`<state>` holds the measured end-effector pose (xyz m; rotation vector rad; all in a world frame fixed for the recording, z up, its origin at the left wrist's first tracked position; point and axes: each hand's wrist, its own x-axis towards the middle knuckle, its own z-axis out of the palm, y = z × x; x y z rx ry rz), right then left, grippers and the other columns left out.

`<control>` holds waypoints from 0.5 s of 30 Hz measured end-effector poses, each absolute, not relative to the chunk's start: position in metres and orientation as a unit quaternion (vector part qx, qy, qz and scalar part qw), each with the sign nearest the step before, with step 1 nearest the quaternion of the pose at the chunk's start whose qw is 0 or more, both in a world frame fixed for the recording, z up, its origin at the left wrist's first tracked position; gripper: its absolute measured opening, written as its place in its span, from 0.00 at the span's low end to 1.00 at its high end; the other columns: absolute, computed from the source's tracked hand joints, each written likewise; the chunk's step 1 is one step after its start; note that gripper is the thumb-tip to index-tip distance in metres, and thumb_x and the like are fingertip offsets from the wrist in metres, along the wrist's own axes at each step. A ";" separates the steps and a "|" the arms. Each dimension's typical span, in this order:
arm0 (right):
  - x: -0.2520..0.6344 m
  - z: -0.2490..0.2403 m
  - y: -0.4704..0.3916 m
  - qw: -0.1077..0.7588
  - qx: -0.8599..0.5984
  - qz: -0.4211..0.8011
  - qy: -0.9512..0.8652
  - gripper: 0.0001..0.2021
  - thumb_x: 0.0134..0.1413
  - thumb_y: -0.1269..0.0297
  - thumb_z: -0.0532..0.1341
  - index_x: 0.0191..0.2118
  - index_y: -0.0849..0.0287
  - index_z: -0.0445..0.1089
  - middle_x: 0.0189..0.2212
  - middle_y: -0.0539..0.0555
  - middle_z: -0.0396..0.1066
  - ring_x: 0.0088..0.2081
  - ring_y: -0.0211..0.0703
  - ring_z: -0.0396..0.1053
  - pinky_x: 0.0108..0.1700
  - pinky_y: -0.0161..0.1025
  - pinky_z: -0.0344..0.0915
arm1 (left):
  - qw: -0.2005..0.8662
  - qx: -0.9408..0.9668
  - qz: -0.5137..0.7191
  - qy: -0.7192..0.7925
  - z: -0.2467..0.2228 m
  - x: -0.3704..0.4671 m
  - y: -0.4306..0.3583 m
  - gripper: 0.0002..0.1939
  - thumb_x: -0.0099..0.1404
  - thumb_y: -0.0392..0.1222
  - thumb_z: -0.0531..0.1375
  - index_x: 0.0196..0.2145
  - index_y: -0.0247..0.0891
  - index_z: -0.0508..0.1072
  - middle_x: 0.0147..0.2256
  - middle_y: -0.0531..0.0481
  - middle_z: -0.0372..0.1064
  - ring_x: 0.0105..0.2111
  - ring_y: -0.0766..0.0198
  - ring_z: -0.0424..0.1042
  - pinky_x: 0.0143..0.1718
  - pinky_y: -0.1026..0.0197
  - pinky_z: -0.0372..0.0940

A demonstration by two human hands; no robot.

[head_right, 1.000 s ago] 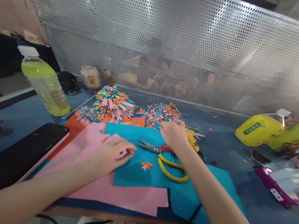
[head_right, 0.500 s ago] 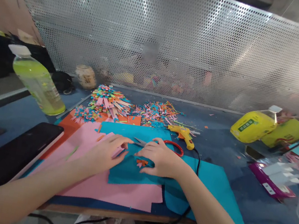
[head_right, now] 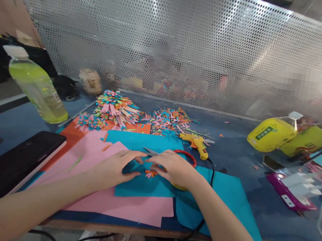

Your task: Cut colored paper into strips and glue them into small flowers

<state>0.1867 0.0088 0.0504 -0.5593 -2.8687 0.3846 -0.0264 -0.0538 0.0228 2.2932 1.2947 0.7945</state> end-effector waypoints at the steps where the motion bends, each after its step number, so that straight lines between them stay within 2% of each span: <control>1: 0.187 0.051 0.009 0.092 -0.188 0.138 -0.968 0.13 0.56 0.62 0.53 0.46 0.57 0.66 0.39 0.53 0.72 0.40 0.42 0.65 0.45 0.40 0.57 | 0.195 0.819 0.283 0.460 0.022 -0.026 -0.053 0.22 0.55 0.37 0.57 0.49 0.42 0.61 0.42 0.49 0.69 0.44 0.59 0.66 0.46 0.55 0.60; 5: 0.189 0.053 0.006 0.077 -0.159 0.131 -0.975 0.18 0.51 0.59 0.58 0.48 0.58 0.64 0.42 0.55 0.70 0.44 0.45 0.64 0.47 0.43 0.55 | 0.189 0.829 0.271 0.452 0.019 -0.026 -0.053 0.22 0.56 0.36 0.57 0.49 0.43 0.62 0.42 0.48 0.70 0.44 0.58 0.66 0.47 0.54 0.60; 9: 0.188 0.051 0.005 0.088 -0.150 0.111 -0.978 0.13 0.54 0.64 0.55 0.45 0.58 0.66 0.41 0.55 0.71 0.42 0.44 0.65 0.47 0.43 0.56 | 0.195 0.828 0.262 0.456 0.021 -0.026 -0.053 0.22 0.56 0.36 0.57 0.49 0.42 0.62 0.41 0.49 0.70 0.44 0.58 0.66 0.46 0.55 0.60; 12: 0.187 0.050 0.004 0.112 -0.174 0.165 -0.964 0.11 0.55 0.68 0.54 0.44 0.56 0.67 0.40 0.53 0.71 0.42 0.42 0.66 0.45 0.40 0.59 | 0.212 0.819 0.272 0.458 0.023 -0.025 -0.054 0.23 0.55 0.36 0.58 0.50 0.42 0.61 0.41 0.50 0.70 0.44 0.59 0.67 0.45 0.56 0.60; 15: 0.185 0.051 0.002 0.154 -0.197 0.238 -0.939 0.11 0.56 0.67 0.53 0.44 0.56 0.67 0.41 0.53 0.71 0.42 0.39 0.67 0.44 0.35 0.62 | 0.232 0.805 0.297 0.457 0.025 -0.023 -0.056 0.22 0.56 0.37 0.58 0.49 0.43 0.61 0.39 0.51 0.71 0.42 0.60 0.68 0.44 0.58 0.61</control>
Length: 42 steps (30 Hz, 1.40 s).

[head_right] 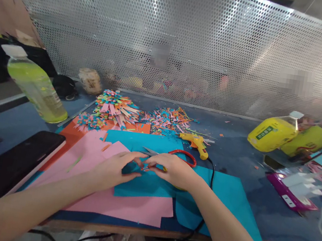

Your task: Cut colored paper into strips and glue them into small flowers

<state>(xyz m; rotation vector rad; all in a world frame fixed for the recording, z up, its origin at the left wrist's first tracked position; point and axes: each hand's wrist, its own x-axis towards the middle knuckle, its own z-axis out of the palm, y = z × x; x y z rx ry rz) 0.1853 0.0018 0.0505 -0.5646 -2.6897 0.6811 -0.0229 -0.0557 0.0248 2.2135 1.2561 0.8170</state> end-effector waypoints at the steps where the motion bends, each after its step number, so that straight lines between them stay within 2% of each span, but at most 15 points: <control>1: 0.184 0.050 0.001 0.172 -0.199 0.257 -0.930 0.11 0.55 0.66 0.54 0.43 0.56 0.67 0.40 0.53 0.71 0.41 0.39 0.68 0.43 0.34 0.63 | 0.240 0.800 0.306 0.458 0.026 -0.022 -0.056 0.21 0.56 0.38 0.57 0.48 0.43 0.61 0.38 0.51 0.71 0.40 0.61 0.68 0.43 0.59 0.61; 5: 0.181 0.049 -0.002 0.216 -0.200 0.305 -0.906 0.12 0.54 0.64 0.55 0.44 0.58 0.67 0.36 0.54 0.72 0.37 0.38 0.70 0.39 0.33 0.66 | 0.265 0.776 0.330 0.467 0.029 -0.020 -0.057 0.17 0.58 0.40 0.56 0.46 0.41 0.63 0.33 0.51 0.71 0.35 0.63 0.70 0.38 0.61 0.62; 9: 0.179 0.046 -0.002 0.239 -0.221 0.331 -0.885 0.12 0.52 0.63 0.57 0.43 0.59 0.67 0.36 0.54 0.72 0.37 0.40 0.70 0.38 0.35 0.67 | 0.285 0.763 0.346 0.466 0.030 -0.019 -0.056 0.14 0.57 0.39 0.55 0.43 0.41 0.64 0.30 0.53 0.70 0.32 0.65 0.69 0.35 0.62 0.62; 15: 0.176 0.043 -0.003 0.269 -0.254 0.382 -0.847 0.11 0.51 0.65 0.58 0.42 0.60 0.68 0.34 0.54 0.71 0.36 0.39 0.70 0.39 0.36 0.67 | 0.351 0.709 0.396 0.465 0.029 -0.018 -0.054 0.19 0.56 0.39 0.57 0.46 0.39 0.61 0.27 0.54 0.69 0.29 0.67 0.69 0.31 0.65 0.62; 20: 0.173 0.038 -0.003 0.286 -0.290 0.471 -0.783 0.14 0.49 0.63 0.59 0.42 0.60 0.65 0.32 0.54 0.71 0.34 0.40 0.70 0.37 0.38 0.68 | 0.413 0.667 0.407 0.467 0.031 -0.019 -0.052 0.17 0.56 0.38 0.56 0.44 0.37 0.63 0.28 0.52 0.69 0.26 0.68 0.67 0.25 0.67 0.59; 24: 0.173 0.034 0.000 0.290 -0.299 0.511 -0.752 0.14 0.47 0.64 0.61 0.41 0.61 0.65 0.30 0.53 0.71 0.30 0.37 0.70 0.34 0.36 0.69 | 0.435 0.647 0.421 0.464 0.031 -0.019 -0.050 0.16 0.57 0.39 0.56 0.44 0.36 0.63 0.27 0.51 0.69 0.27 0.67 0.68 0.26 0.66 0.59; 31: 0.171 0.033 0.001 0.297 -0.306 0.558 -0.712 0.15 0.43 0.64 0.64 0.39 0.62 0.66 0.29 0.53 0.71 0.30 0.39 0.71 0.32 0.36 0.70 | 0.443 0.643 0.426 0.458 0.029 -0.018 -0.050 0.17 0.57 0.40 0.57 0.45 0.36 0.63 0.28 0.51 0.69 0.28 0.67 0.67 0.26 0.66 0.59; 37: 0.170 0.034 0.000 0.292 -0.303 0.592 -0.688 0.16 0.43 0.63 0.64 0.39 0.62 0.65 0.29 0.54 0.72 0.31 0.41 0.72 0.34 0.39 0.70 | 0.448 0.639 0.424 0.459 0.030 -0.019 -0.050 0.18 0.55 0.37 0.58 0.44 0.35 0.63 0.28 0.51 0.68 0.28 0.67 0.67 0.27 0.66 0.60; 42: 0.172 0.026 0.003 0.274 -0.284 0.579 -0.713 0.15 0.44 0.65 0.63 0.40 0.61 0.65 0.30 0.53 0.71 0.29 0.39 0.71 0.34 0.38 0.69 | 0.468 0.629 0.423 0.455 0.028 -0.018 -0.048 0.17 0.56 0.38 0.57 0.44 0.35 0.63 0.27 0.50 0.68 0.28 0.67 0.68 0.27 0.66 0.60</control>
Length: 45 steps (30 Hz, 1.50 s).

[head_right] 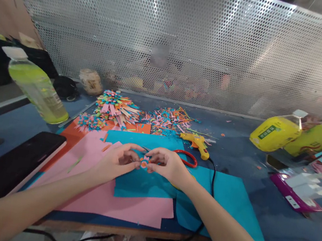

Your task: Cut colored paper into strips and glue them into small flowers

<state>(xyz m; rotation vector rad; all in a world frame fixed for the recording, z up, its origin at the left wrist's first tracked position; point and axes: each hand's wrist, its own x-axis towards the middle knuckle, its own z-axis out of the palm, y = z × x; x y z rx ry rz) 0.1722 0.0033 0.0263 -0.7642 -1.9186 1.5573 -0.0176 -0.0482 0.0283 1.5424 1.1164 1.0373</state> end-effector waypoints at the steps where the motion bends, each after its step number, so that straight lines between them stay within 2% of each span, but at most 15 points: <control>1: 0.172 0.025 0.004 0.272 -0.281 0.578 -0.716 0.14 0.45 0.65 0.63 0.40 0.61 0.65 0.30 0.53 0.71 0.29 0.39 0.71 0.33 0.38 0.69 | 0.468 0.629 0.425 0.454 0.028 -0.017 -0.048 0.16 0.56 0.39 0.57 0.44 0.35 0.63 0.27 0.51 0.68 0.27 0.67 0.68 0.27 0.66 0.60; 10: 0.167 0.031 -0.005 0.260 -0.292 0.573 -0.720 0.13 0.45 0.68 0.62 0.40 0.61 0.64 0.27 0.51 0.69 0.29 0.38 0.71 0.34 0.37 0.68 | 0.452 0.635 0.433 0.453 0.026 -0.017 -0.047 0.19 0.54 0.42 0.60 0.43 0.35 0.63 0.27 0.51 0.68 0.28 0.66 0.68 0.27 0.66 0.60; 19: 0.164 0.031 -0.006 0.265 -0.289 0.572 -0.721 0.13 0.46 0.69 0.61 0.40 0.61 0.63 0.27 0.48 0.66 0.28 0.35 0.70 0.32 0.34 0.67 | 0.444 0.643 0.437 0.445 0.022 -0.017 -0.047 0.16 0.56 0.40 0.59 0.42 0.37 0.63 0.27 0.51 0.69 0.29 0.66 0.69 0.29 0.65 0.60; 31: 0.162 0.032 -0.005 0.264 -0.279 0.580 -0.719 0.12 0.47 0.66 0.61 0.39 0.62 0.63 0.29 0.52 0.68 0.31 0.38 0.69 0.33 0.38 0.70 | 0.450 0.638 0.442 0.442 0.023 -0.017 -0.049 0.14 0.56 0.39 0.58 0.42 0.36 0.64 0.27 0.51 0.70 0.28 0.66 0.69 0.27 0.66 0.60; 38: 0.165 0.033 0.000 0.280 -0.293 0.568 -0.716 0.11 0.48 0.63 0.60 0.38 0.61 0.63 0.29 0.52 0.69 0.28 0.36 0.69 0.31 0.36 0.69 | 0.474 0.614 0.439 0.453 0.028 -0.019 -0.048 0.17 0.57 0.45 0.58 0.43 0.35 0.64 0.27 0.50 0.69 0.28 0.65 0.69 0.26 0.66 0.60; 45: 0.164 0.031 0.001 0.282 -0.299 0.582 -0.701 0.14 0.45 0.61 0.62 0.38 0.61 0.63 0.27 0.51 0.70 0.25 0.36 0.69 0.28 0.36 0.69 | 0.449 0.630 0.429 0.467 0.028 -0.018 -0.049 0.18 0.55 0.43 0.59 0.43 0.36 0.64 0.27 0.50 0.69 0.26 0.67 0.68 0.24 0.67 0.58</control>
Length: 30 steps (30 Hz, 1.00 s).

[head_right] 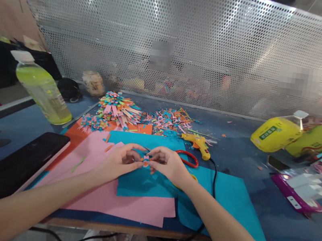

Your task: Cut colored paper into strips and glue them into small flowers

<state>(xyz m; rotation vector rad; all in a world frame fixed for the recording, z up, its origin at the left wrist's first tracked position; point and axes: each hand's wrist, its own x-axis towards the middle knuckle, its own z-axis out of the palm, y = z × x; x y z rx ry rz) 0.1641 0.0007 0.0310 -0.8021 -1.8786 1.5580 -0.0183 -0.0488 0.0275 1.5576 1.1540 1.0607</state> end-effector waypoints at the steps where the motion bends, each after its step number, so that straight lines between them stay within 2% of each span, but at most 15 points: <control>1: 0.164 0.031 0.000 0.283 -0.300 0.584 -0.700 0.14 0.46 0.60 0.62 0.38 0.61 0.63 0.27 0.51 0.69 0.25 0.36 0.69 0.28 0.36 0.69 | 0.449 0.633 0.426 0.465 0.027 -0.019 -0.049 0.18 0.55 0.43 0.59 0.43 0.36 0.64 0.28 0.50 0.70 0.26 0.67 0.68 0.23 0.67 0.58; 6: 0.164 0.035 -0.001 0.285 -0.308 0.602 -0.679 0.12 0.50 0.59 0.59 0.36 0.62 0.64 0.24 0.50 0.69 0.24 0.36 0.69 0.28 0.36 0.69 | 0.463 0.619 0.433 0.464 0.026 -0.019 -0.048 0.18 0.55 0.42 0.59 0.43 0.35 0.64 0.28 0.50 0.70 0.28 0.66 0.69 0.27 0.66 0.60; 12: 0.166 0.035 0.000 0.286 -0.300 0.615 -0.671 0.15 0.44 0.60 0.63 0.36 0.62 0.63 0.25 0.50 0.69 0.24 0.36 0.69 0.29 0.36 0.68 | 0.476 0.601 0.441 0.467 0.027 -0.018 -0.047 0.18 0.54 0.42 0.60 0.42 0.35 0.64 0.27 0.51 0.69 0.27 0.66 0.69 0.27 0.65 0.61; 18: 0.167 0.032 0.001 0.277 -0.300 0.597 -0.690 0.14 0.47 0.59 0.61 0.37 0.62 0.63 0.26 0.51 0.70 0.24 0.36 0.69 0.29 0.36 0.69 | 0.474 0.607 0.435 0.467 0.028 -0.019 -0.047 0.17 0.54 0.42 0.59 0.42 0.35 0.64 0.27 0.51 0.69 0.27 0.66 0.69 0.27 0.66 0.61; 24: 0.170 0.030 0.003 0.272 -0.295 0.572 -0.716 0.15 0.46 0.59 0.62 0.38 0.62 0.64 0.26 0.51 0.70 0.24 0.36 0.69 0.29 0.36 0.68 | 0.453 0.636 0.418 0.464 0.028 -0.017 -0.050 0.15 0.56 0.42 0.58 0.42 0.36 0.65 0.27 0.51 0.69 0.27 0.66 0.69 0.27 0.66 0.62; 27: 0.171 0.031 0.004 0.289 -0.311 0.539 -0.728 0.14 0.45 0.58 0.62 0.37 0.62 0.64 0.26 0.52 0.70 0.25 0.37 0.69 0.29 0.36 0.67 | 0.380 0.689 0.386 0.482 0.039 -0.026 -0.053 0.13 0.58 0.42 0.55 0.42 0.38 0.65 0.30 0.50 0.71 0.30 0.64 0.69 0.30 0.64 0.62; 30: 0.172 0.032 0.004 0.305 -0.327 0.505 -0.738 0.13 0.45 0.59 0.62 0.35 0.61 0.64 0.29 0.54 0.71 0.26 0.37 0.69 0.30 0.36 0.67 | 0.173 0.740 0.334 0.558 0.058 -0.047 -0.052 0.12 0.58 0.39 0.54 0.41 0.42 0.66 0.36 0.50 0.71 0.37 0.62 0.68 0.40 0.61 0.61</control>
